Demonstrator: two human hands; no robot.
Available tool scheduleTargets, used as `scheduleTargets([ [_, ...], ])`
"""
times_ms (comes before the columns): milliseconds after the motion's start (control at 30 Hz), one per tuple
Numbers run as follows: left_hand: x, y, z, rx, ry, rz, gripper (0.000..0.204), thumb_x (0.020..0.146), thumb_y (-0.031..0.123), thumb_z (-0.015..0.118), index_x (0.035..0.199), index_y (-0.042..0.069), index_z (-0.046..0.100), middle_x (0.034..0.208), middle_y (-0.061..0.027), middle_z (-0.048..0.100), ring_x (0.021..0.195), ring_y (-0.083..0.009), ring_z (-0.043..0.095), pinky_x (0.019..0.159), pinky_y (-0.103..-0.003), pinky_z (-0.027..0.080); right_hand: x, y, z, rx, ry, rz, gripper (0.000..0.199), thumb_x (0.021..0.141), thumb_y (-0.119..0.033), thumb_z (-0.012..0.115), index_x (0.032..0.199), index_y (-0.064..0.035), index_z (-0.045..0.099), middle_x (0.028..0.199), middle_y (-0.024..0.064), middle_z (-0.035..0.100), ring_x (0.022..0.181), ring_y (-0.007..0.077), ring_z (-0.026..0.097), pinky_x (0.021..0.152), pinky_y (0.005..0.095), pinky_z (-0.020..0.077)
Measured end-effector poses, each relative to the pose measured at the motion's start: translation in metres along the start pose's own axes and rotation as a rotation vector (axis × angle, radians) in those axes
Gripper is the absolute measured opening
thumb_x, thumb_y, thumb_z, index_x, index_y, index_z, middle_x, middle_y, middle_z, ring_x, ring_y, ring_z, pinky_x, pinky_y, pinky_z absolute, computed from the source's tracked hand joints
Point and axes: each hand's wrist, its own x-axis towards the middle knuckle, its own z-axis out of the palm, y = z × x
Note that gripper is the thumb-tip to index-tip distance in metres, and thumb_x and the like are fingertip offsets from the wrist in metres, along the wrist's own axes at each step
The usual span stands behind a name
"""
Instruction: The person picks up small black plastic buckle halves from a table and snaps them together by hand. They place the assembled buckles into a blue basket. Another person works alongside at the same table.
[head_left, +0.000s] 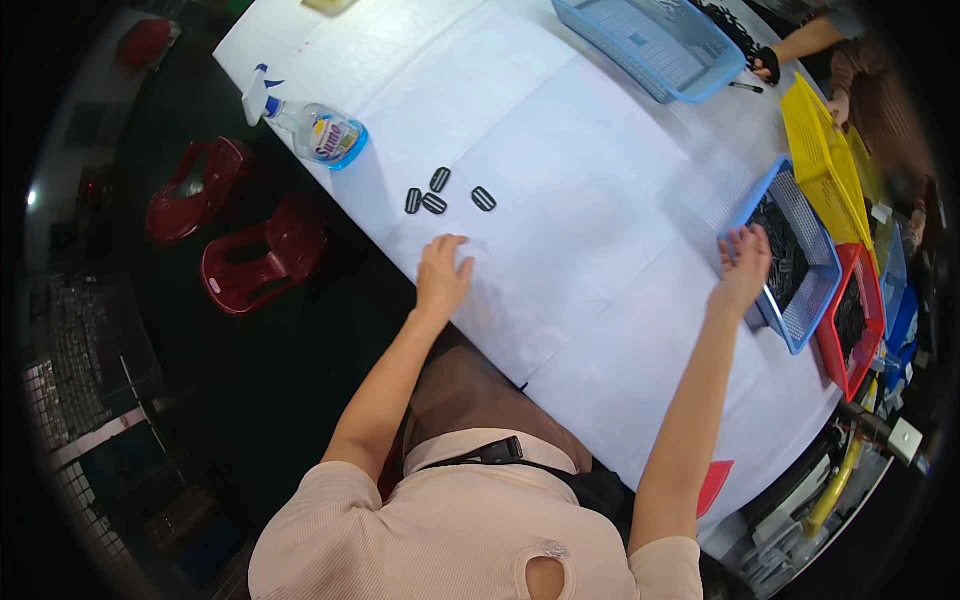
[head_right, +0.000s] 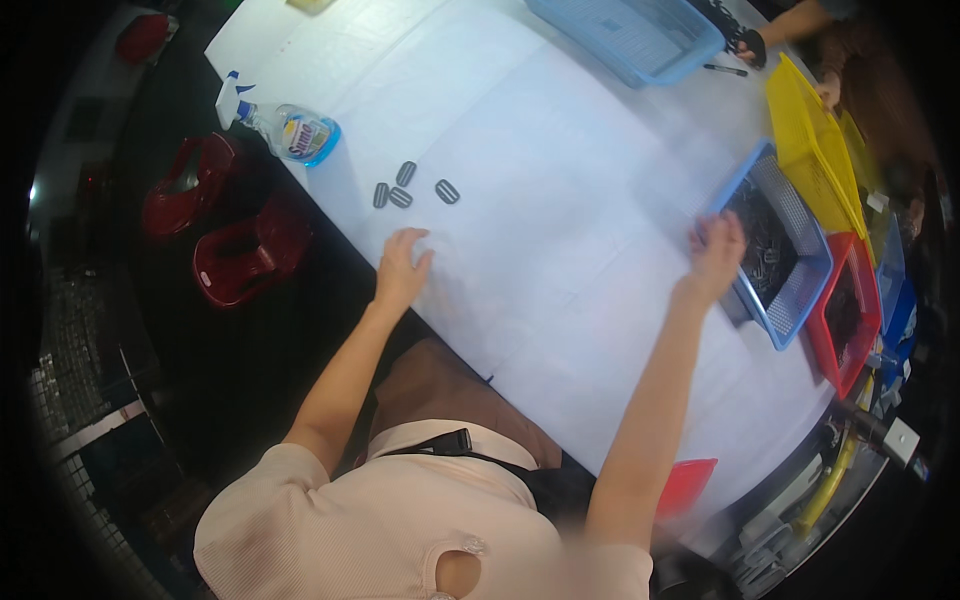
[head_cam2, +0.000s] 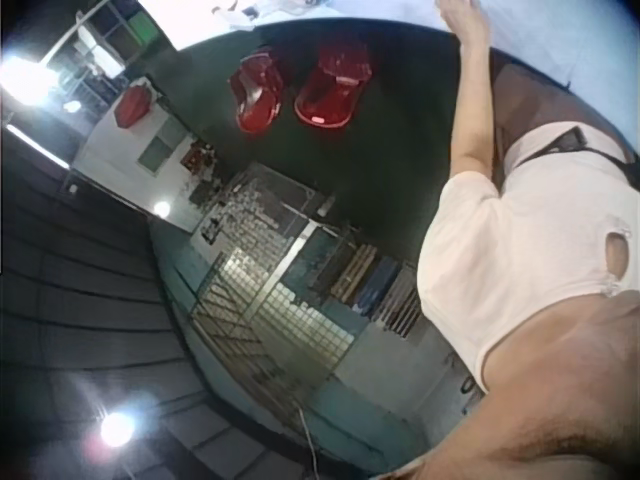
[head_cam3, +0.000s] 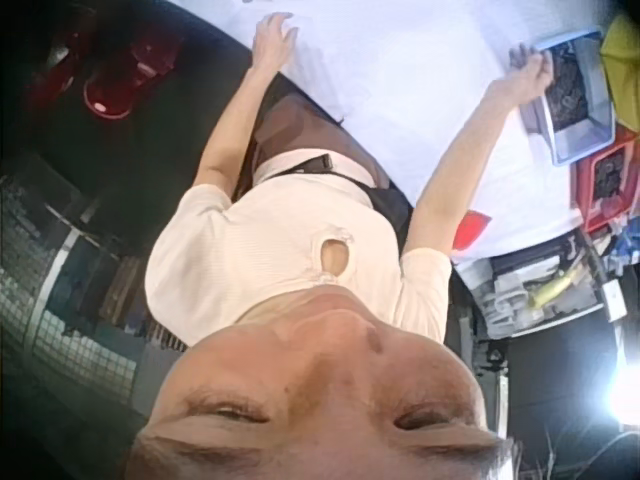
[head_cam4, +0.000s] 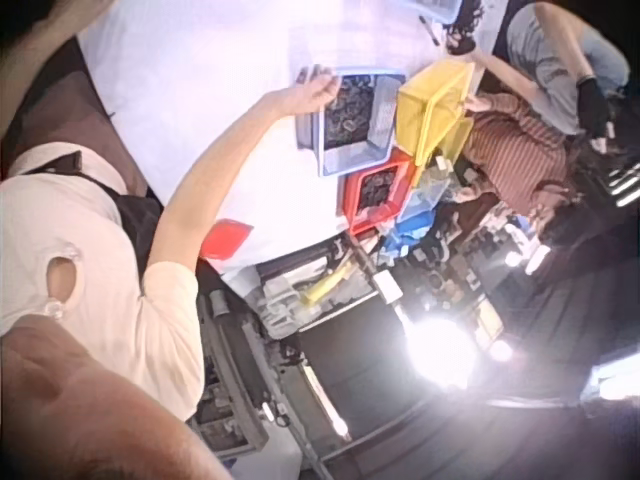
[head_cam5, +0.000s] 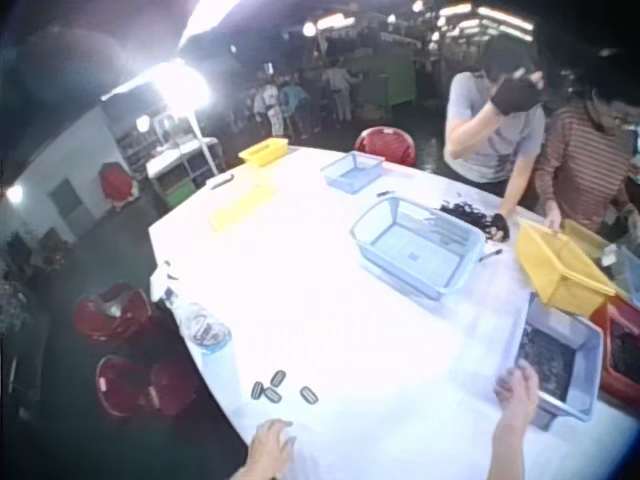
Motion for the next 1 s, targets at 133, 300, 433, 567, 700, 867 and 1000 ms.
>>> scheduleTargets([
  [133, 0.049, -0.081, -0.023, 0.044, 0.102, -0.299, 0.03, 0.077, 0.02, 0.068, 0.101, 0.005, 0.058, 0.102, -0.0125, 0.056, 0.098, -0.0318, 0.052, 0.082, -0.042, 0.043, -0.099, 0.079, 0.113, -0.556, -0.7, -0.153, 0.02, 0.085, -0.017, 0.06, 0.097, -0.0027, 0.063, 0.092, 0.0099, 0.063, 0.08, 0.0199, 0.06, 0.07, 0.0321, 0.0485],
  [300, 0.087, -0.099, -0.02, 0.073, 0.08, -0.297, 0.03, 0.072, 0.02, 0.073, 0.092, 0.006, 0.057, 0.096, -0.01, 0.056, 0.094, -0.0299, 0.052, 0.077, -0.04, 0.044, -0.17, 0.133, 0.213, -1.053, -0.71, -0.378, 0.026, 0.073, -0.017, 0.07, 0.094, -0.0077, 0.06, 0.085, 0.0094, 0.056, 0.082, 0.0268, 0.058, 0.073, 0.0374, 0.0467],
  [433, 0.097, -0.105, -0.026, 0.002, -0.029, -0.263, 0.028, 0.069, 0.016, 0.075, 0.086, 0.005, 0.057, 0.087, -0.0094, 0.057, 0.089, -0.0283, 0.054, 0.073, -0.039, 0.044, -0.164, 0.132, 0.24, -1.225, -0.846, -0.282, 0.028, 0.067, -0.016, 0.074, 0.089, -0.0079, 0.057, 0.083, 0.0079, 0.056, 0.082, 0.0261, 0.058, 0.069, 0.0374, 0.0461],
  [567, 0.103, -0.107, -0.029, -0.035, -0.029, -0.174, 0.032, 0.067, 0.014, 0.076, 0.089, 0.006, 0.055, 0.081, -0.0071, 0.057, 0.083, -0.027, 0.054, 0.071, -0.039, 0.043, -0.147, 0.115, 0.264, -1.268, -1.118, -0.175, 0.027, 0.065, -0.014, 0.074, 0.085, -0.0087, 0.056, 0.088, 0.0064, 0.06, 0.083, 0.0257, 0.058, 0.067, 0.0364, 0.0456],
  [700, 0.104, -0.107, -0.03, 0.016, -0.092, -0.133, 0.034, 0.067, 0.012, 0.076, 0.091, 0.008, 0.053, 0.086, -0.0064, 0.055, 0.087, -0.0267, 0.052, 0.072, -0.038, 0.043, -0.147, 0.117, 0.303, -1.102, -1.346, -0.284, 0.026, 0.065, -0.011, 0.073, 0.086, -0.0109, 0.057, 0.092, 0.0039, 0.062, 0.085, 0.0244, 0.058, 0.069, 0.036, 0.0461],
  [867, 0.112, -0.108, -0.04, -0.032, -0.202, -0.149, 0.032, 0.068, 0.008, 0.074, 0.091, 0.007, 0.053, 0.089, -0.0079, 0.054, 0.09, -0.028, 0.051, 0.074, -0.039, 0.043, -0.153, 0.124, 0.325, -1.289, -1.373, -0.594, 0.026, 0.065, -0.011, 0.074, 0.084, -0.0102, 0.056, 0.091, 0.0046, 0.062, 0.089, 0.023, 0.058, 0.072, 0.0365, 0.0471],
  [1000, 0.114, -0.112, -0.044, -0.087, -0.199, -0.138, 0.03, 0.068, 0.008, 0.073, 0.09, 0.008, 0.052, 0.087, -0.0087, 0.053, 0.088, -0.0287, 0.052, 0.073, -0.039, 0.044, -0.152, 0.121, 0.316, -1.299, -1.3, -0.4, 0.027, 0.066, -0.015, 0.074, 0.086, -0.0082, 0.057, 0.085, 0.0094, 0.063, 0.084, 0.0271, 0.06, 0.071, 0.039, 0.0465],
])
